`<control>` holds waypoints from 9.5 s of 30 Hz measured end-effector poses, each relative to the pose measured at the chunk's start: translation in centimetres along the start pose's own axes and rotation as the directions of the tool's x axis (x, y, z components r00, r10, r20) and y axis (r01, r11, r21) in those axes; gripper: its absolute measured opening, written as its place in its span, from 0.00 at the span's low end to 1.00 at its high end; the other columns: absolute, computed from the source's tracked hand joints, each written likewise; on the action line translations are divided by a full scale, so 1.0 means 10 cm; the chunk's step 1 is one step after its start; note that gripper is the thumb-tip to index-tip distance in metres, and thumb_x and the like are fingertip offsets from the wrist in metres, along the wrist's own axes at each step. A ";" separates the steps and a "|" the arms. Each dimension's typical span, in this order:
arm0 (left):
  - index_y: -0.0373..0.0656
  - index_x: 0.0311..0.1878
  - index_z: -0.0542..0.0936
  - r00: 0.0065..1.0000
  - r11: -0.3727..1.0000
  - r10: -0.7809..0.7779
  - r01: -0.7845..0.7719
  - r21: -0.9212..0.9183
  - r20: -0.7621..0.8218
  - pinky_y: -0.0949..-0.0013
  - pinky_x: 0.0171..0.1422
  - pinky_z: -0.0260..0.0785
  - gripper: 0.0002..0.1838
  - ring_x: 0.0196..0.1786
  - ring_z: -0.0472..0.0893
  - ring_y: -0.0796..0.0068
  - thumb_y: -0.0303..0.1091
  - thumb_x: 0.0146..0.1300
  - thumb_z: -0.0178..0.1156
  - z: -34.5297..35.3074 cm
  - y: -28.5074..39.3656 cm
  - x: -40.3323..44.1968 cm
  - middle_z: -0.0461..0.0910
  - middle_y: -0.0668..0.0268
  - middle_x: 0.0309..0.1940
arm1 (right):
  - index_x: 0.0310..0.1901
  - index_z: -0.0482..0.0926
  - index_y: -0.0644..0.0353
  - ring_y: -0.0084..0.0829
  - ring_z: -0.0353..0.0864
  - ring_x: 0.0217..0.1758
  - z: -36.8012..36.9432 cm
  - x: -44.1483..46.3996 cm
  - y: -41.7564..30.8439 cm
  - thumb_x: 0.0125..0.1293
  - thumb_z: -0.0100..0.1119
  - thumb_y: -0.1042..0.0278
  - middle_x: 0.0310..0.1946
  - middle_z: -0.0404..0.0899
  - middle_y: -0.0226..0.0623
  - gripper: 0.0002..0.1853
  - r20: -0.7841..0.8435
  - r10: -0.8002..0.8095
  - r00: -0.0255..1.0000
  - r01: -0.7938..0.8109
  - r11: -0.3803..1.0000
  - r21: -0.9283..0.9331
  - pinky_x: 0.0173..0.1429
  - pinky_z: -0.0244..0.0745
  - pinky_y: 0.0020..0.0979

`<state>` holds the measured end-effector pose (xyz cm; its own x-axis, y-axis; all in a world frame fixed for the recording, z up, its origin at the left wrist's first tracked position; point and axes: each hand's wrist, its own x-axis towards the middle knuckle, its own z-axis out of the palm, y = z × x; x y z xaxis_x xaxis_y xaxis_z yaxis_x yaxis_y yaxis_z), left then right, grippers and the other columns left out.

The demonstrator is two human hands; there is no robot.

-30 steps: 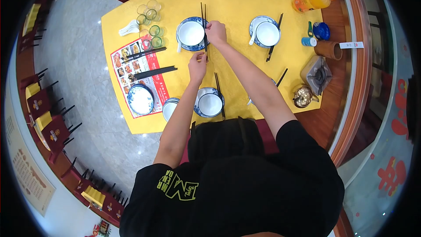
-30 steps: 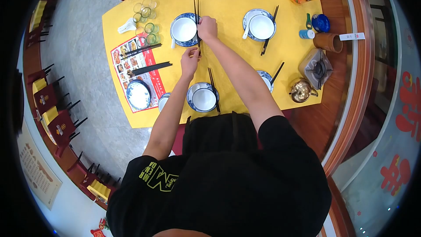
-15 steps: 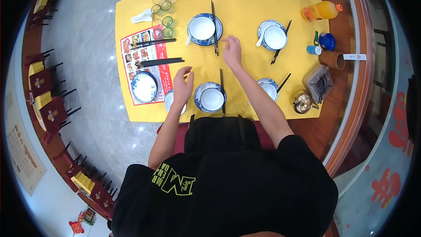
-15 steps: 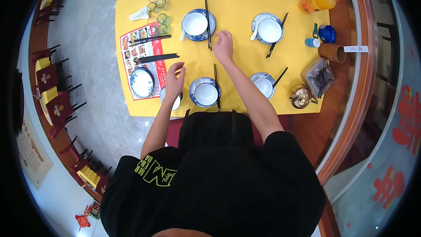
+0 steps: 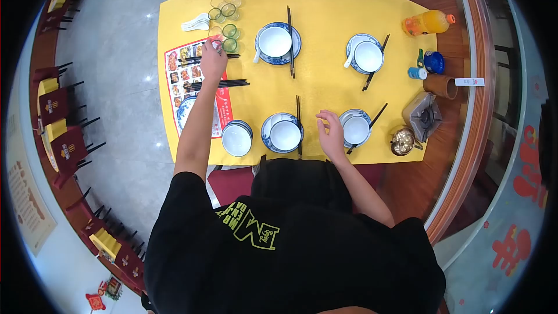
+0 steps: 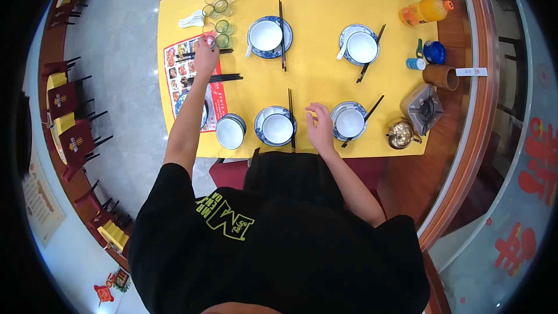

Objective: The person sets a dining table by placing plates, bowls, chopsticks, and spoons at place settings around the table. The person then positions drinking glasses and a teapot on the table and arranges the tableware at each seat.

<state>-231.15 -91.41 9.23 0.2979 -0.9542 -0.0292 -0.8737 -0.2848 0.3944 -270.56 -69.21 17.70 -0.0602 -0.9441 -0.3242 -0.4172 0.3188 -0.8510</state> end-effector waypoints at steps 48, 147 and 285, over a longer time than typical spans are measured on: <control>0.42 0.72 0.75 0.948 0.974 0.224 -0.223 -0.030 0.227 0.49 0.64 0.77 0.31 0.65 0.83 0.47 0.42 0.70 0.70 -0.21 -0.21 0.76 0.80 0.55 0.67 | 0.66 0.78 0.58 0.50 0.82 0.63 1.62 2.39 -1.28 0.70 0.56 0.76 0.58 0.82 0.45 0.23 0.162 -0.639 0.752 0.658 0.715 -0.234 0.65 0.79 0.47; 0.46 0.74 0.71 0.682 0.823 0.567 -0.494 -0.281 0.462 0.50 0.64 0.78 0.35 0.65 0.81 0.47 0.41 0.66 0.72 0.96 2.93 -2.65 0.75 0.55 0.70 | 0.59 0.79 0.59 0.50 0.76 0.66 -3.53 -0.76 2.22 0.74 0.64 0.66 0.59 0.78 0.47 0.15 -0.322 -0.163 0.933 -0.015 0.874 -0.485 0.68 0.74 0.45; 0.41 0.68 0.74 0.845 0.787 0.467 -0.262 -0.558 0.262 0.54 0.70 0.76 0.26 0.71 0.77 0.51 0.32 0.68 0.66 -0.31 1.44 -3.46 0.75 0.59 0.73 | 0.24 0.78 0.71 0.41 0.71 0.15 -0.15 -0.53 0.32 0.73 0.62 0.62 0.14 0.71 0.51 0.22 -0.204 -0.075 0.976 0.045 0.988 -0.149 0.27 0.62 0.45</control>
<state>-252.88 -62.19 18.79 -0.2572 -0.9629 -0.0814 -0.5512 0.0770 0.8308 -272.97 -63.30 17.34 -0.2119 -0.9627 -0.1684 -0.5496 0.2599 -0.7940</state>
